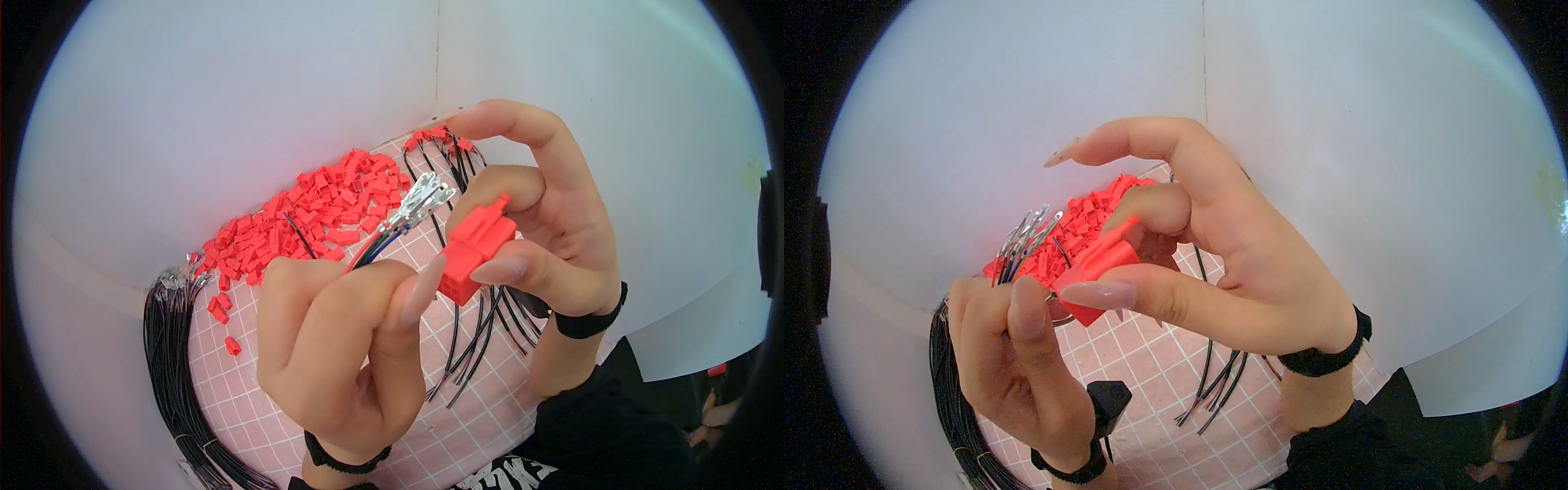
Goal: The recorder is assembling a wiring harness by inserting metal terminal pins into a red plastic connector housing.
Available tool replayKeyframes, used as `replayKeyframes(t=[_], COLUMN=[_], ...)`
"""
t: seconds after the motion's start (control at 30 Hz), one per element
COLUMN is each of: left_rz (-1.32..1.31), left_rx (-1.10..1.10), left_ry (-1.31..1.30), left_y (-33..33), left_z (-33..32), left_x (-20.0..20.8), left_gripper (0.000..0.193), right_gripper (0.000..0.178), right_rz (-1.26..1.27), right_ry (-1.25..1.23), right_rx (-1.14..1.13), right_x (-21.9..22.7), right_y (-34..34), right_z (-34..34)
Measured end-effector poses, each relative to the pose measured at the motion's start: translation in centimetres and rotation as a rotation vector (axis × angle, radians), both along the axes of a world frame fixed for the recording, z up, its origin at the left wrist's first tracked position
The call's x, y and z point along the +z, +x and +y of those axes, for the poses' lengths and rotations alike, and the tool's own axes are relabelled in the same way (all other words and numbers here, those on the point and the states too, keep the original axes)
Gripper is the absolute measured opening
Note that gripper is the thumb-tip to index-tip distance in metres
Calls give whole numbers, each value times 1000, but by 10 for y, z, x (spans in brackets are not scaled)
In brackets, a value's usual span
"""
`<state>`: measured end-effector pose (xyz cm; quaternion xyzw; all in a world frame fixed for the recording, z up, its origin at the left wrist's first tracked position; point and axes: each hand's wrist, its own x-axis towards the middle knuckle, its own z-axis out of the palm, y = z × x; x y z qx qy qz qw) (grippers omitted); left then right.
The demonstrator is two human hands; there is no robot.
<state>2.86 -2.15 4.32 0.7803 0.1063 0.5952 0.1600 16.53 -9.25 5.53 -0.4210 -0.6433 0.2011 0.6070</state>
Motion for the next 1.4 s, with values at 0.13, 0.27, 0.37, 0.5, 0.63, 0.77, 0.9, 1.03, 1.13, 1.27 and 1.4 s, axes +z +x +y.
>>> replayKeyframes(t=[0.13, 0.27, 0.37, 0.5, 0.63, 0.77, 0.9, 1.03, 1.13, 1.27, 1.4], left_rz=[5, 18, 13, 22, 141, 145, 31, 213, 102, 123, 240], left_rx=[16, 159, 138, -6, -257, -552, -645, -91, -125, -171, -106], left_ry=[-13, 66, 82, -59, -339, -746, -1019, -271, -120, 63, 236], left_y=[0, 0, 1, 1, -9, -15, -6, 1, 6, 8, 4], left_z=[0, -1, 1, 3, 3, 1, -3, 11, 17, 20, 28], left_x=[-2, -3, -4, -3, 0, 4, 13, -5, -5, -7, -8], left_gripper=[18, 14, 14, 21, 16, 45, 35, 31, 48, 53, 51], right_gripper=[68, 65, 65, 63, 55, 47, 44, 42, 42, 46, 35], right_rz=[-21, -21, -62, 99, 80, 97, 145, 245, 283, 468, 829], right_ry=[29, 37, 65, -13, -21, 35, 82, 11, -46, -185, -206], right_rx=[-34, -21, 1, -2, 20, 8, 22, 140, 198, 227, 307], right_x=[0, 1, 1, 0, 1, -2, -7, -9, -15, -19, -14], right_y=[1, 0, 1, -3, -1, 0, 4, 4, 3, -8, -25], right_z=[0, 0, 1, 2, 1, 8, 14, 17, 25, 28, 33])
